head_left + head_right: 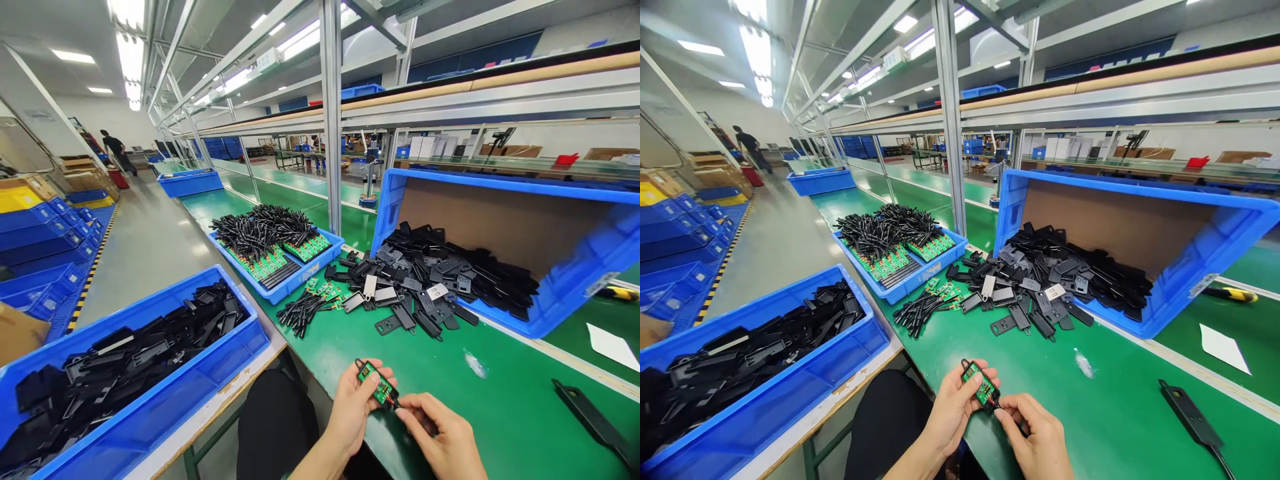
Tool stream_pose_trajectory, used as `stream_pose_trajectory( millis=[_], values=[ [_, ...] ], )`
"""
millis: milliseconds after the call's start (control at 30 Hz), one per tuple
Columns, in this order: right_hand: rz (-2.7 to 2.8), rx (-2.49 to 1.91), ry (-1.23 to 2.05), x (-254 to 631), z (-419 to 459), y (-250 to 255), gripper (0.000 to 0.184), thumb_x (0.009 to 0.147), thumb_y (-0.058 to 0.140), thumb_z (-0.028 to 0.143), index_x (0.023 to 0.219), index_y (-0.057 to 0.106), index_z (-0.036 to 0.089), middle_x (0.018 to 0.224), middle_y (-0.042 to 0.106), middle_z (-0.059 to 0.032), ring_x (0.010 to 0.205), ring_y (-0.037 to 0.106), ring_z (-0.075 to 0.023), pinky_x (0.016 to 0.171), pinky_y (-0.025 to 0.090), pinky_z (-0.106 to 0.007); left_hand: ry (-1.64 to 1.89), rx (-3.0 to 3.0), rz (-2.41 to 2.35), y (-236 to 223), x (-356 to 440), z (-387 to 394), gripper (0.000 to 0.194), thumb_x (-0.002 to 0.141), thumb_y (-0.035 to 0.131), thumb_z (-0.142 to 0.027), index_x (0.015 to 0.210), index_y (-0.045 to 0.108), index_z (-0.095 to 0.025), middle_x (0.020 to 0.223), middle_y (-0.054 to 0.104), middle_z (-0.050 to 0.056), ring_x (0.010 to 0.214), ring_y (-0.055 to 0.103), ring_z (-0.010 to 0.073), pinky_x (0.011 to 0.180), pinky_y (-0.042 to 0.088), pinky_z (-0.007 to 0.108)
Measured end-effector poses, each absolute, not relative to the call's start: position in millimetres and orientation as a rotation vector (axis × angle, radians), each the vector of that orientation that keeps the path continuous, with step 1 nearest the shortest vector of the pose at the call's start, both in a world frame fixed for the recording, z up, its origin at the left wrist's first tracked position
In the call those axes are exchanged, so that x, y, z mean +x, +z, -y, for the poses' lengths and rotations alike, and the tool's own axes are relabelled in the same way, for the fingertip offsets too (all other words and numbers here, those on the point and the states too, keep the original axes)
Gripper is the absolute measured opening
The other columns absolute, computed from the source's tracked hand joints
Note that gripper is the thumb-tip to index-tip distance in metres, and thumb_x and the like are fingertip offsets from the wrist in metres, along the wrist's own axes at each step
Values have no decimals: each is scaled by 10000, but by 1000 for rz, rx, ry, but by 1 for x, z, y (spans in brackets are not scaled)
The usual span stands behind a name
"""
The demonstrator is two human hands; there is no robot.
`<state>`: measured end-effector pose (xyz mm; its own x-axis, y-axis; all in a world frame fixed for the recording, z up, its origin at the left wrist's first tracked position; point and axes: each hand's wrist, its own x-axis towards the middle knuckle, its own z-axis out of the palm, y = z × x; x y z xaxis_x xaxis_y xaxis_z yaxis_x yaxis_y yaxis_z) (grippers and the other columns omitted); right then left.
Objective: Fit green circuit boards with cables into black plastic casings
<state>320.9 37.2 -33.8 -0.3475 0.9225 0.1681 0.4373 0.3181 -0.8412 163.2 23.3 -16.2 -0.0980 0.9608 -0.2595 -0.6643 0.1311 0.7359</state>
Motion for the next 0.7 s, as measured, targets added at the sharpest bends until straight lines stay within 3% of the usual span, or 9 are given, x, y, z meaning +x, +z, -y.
stream_pose_trajectory(
  millis=[267,433,567,700],
  values=[
    [1907,-1277,1201,312,-36,-31,424,812,527,586,613,586,216,541,577,2,490,543,-165,494,383,-247,1489,648,-977,-19,169,-18,439,776,670,-449,1043,483,-154,924,680,127,870,654,255,753,509,340],
    [1643,-1238,1458,309,-32,-39,482,769,545,661,628,567,201,529,581,12,449,544,-145,461,387,-221,1539,770,-1006,-27,172,-15,396,838,576,-482,1060,442,-183,908,680,111,835,654,235,750,502,343],
    [1568,-1238,1422,305,-32,-45,516,716,575,706,622,599,199,524,585,9,441,546,-141,461,395,-219,1528,666,-937,-26,172,-15,381,827,603,-461,1047,443,-195,909,681,101,835,658,231,700,495,308],
    [1495,-1255,1591,301,-35,-52,627,635,526,823,605,573,198,489,577,-11,402,517,-147,427,398,-242,1561,580,-911,-26,174,-15,408,792,643,-476,1023,455,-197,878,685,91,816,665,230,679,492,300]
  ],
)
